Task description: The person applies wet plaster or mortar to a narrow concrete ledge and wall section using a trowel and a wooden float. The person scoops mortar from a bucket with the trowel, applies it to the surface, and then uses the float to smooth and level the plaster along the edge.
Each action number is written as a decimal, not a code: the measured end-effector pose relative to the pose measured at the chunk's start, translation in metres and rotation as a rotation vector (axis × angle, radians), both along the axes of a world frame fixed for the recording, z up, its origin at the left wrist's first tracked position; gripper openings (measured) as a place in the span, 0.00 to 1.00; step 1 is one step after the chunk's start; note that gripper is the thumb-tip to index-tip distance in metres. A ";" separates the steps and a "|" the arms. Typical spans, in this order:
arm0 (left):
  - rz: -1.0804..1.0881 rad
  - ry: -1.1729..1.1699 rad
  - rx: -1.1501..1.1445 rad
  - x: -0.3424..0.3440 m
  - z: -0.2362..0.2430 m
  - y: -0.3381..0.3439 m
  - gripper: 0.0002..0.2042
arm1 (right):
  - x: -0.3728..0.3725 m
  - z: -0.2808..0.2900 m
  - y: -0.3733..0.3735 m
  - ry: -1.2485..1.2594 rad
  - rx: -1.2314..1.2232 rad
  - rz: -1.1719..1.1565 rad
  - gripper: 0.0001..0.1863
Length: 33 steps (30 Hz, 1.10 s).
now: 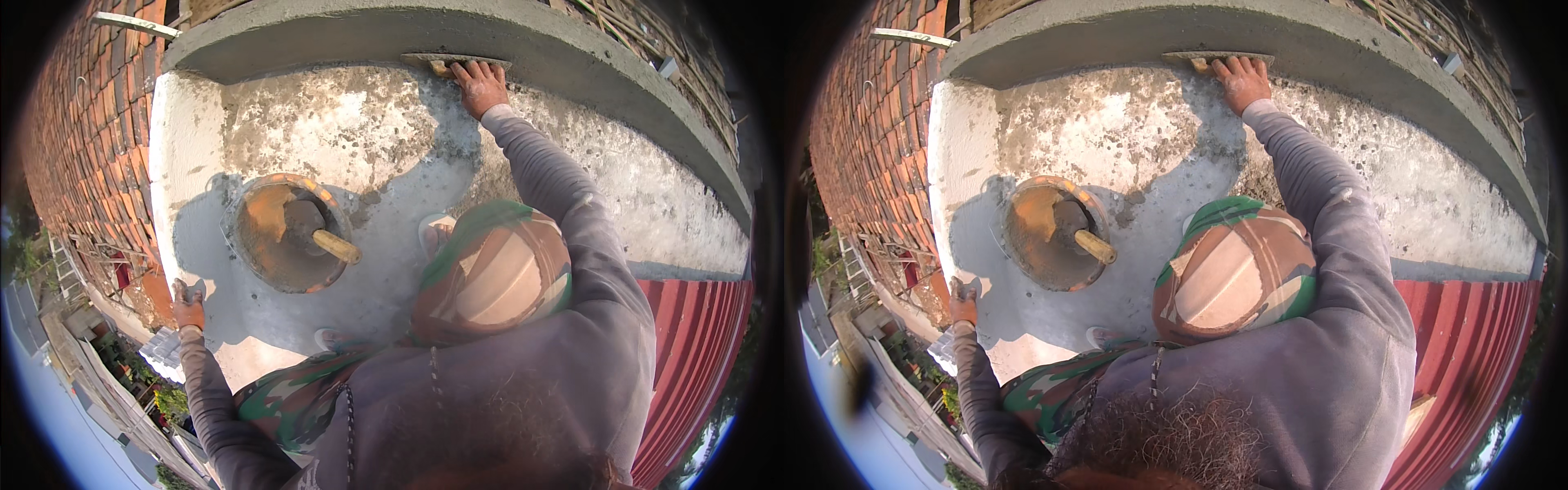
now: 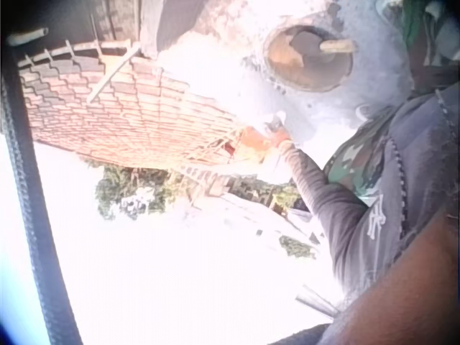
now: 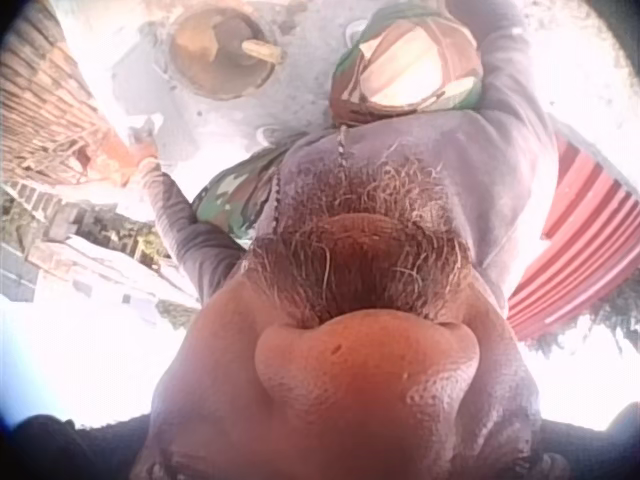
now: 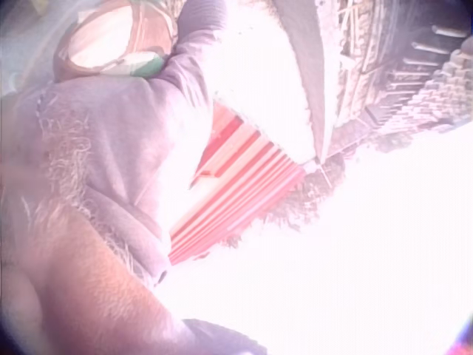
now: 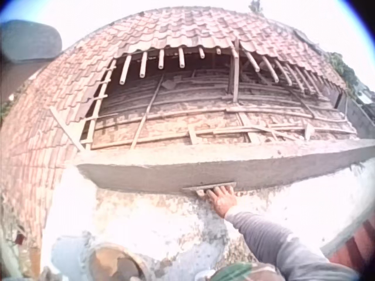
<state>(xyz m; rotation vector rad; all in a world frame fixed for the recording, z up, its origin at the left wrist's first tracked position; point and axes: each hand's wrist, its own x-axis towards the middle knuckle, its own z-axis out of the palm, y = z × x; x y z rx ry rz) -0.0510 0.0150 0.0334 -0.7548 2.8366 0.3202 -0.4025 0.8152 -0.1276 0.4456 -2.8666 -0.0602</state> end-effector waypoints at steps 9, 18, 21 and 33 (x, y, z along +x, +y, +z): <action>-0.022 -0.017 0.016 0.002 0.012 0.016 0.38 | -0.005 0.038 0.008 0.175 -0.163 0.002 0.21; 0.061 -0.051 -0.014 -0.006 0.006 0.036 0.38 | 0.028 0.082 0.041 0.258 -0.268 0.006 0.20; 0.004 -0.041 -0.054 -0.005 0.002 0.021 0.38 | 0.022 0.048 -0.013 0.068 -0.188 0.040 0.22; 0.010 -0.073 -0.068 -0.003 0.002 0.019 0.39 | -0.005 0.053 -0.028 0.251 -0.375 -0.055 0.20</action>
